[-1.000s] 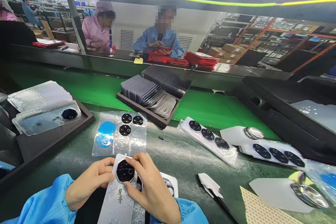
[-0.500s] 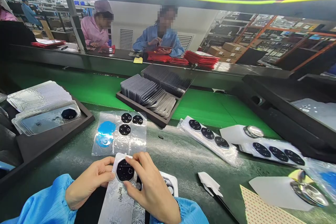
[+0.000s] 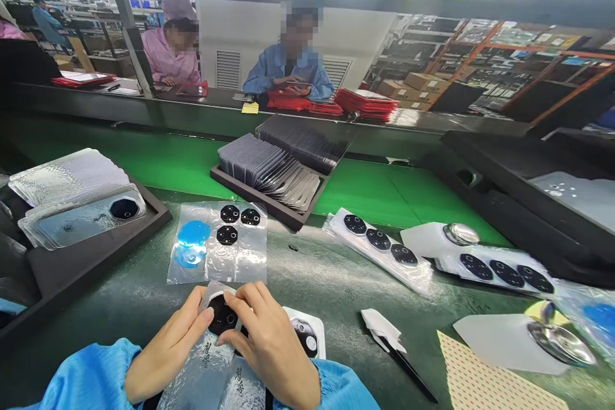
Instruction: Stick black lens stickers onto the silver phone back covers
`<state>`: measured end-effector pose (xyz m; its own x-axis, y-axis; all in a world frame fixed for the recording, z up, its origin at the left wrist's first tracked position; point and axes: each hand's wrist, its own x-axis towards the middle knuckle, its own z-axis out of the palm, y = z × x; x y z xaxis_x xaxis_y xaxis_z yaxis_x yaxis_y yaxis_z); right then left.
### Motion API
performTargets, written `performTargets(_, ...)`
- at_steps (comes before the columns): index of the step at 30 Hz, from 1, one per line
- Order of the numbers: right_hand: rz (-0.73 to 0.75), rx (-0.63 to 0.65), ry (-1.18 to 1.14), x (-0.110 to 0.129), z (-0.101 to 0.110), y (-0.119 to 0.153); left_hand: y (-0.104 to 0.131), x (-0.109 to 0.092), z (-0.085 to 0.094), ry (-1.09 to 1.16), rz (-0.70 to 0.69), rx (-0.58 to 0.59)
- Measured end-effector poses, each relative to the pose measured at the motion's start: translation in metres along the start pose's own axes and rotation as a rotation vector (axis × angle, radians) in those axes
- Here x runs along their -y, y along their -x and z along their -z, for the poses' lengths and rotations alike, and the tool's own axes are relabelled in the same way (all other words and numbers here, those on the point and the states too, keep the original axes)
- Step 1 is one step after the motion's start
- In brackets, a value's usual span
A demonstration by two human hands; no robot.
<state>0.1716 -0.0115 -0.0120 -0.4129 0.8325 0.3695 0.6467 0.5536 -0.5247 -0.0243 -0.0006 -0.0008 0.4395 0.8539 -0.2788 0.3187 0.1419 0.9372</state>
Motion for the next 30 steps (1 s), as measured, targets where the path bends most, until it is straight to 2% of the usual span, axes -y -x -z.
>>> performTargets(4,0.034,-0.011,0.014,0.001,0.003,-0.002,-0.001,0.009,-0.001,-0.054,0.006,-0.049)
performTargets(10,0.057,-0.004,0.013,0.002,0.007,-0.005,-0.005,0.008,-0.001,-0.177,-0.015,-0.024)
performTargets(19,0.032,-0.032,0.062,-0.004,0.009,-0.009,-0.008,0.008,0.001,-0.066,-0.052,0.018)
performTargets(22,0.002,-0.067,-0.008,-0.009,0.01,-0.009,-0.009,0.004,0.003,-0.019,-0.064,0.01)
performTargets(26,-0.154,-0.168,-0.164,-0.012,0.009,-0.006,-0.011,0.0,0.007,0.044,-0.065,-0.014)
performTargets(28,-0.294,-0.119,-0.307,-0.012,0.006,-0.005,-0.011,-0.001,0.008,0.086,-0.051,-0.046)
performTargets(30,-0.434,-0.016,-0.537,-0.012,0.004,-0.004,-0.011,-0.001,0.008,0.142,-0.033,-0.059)
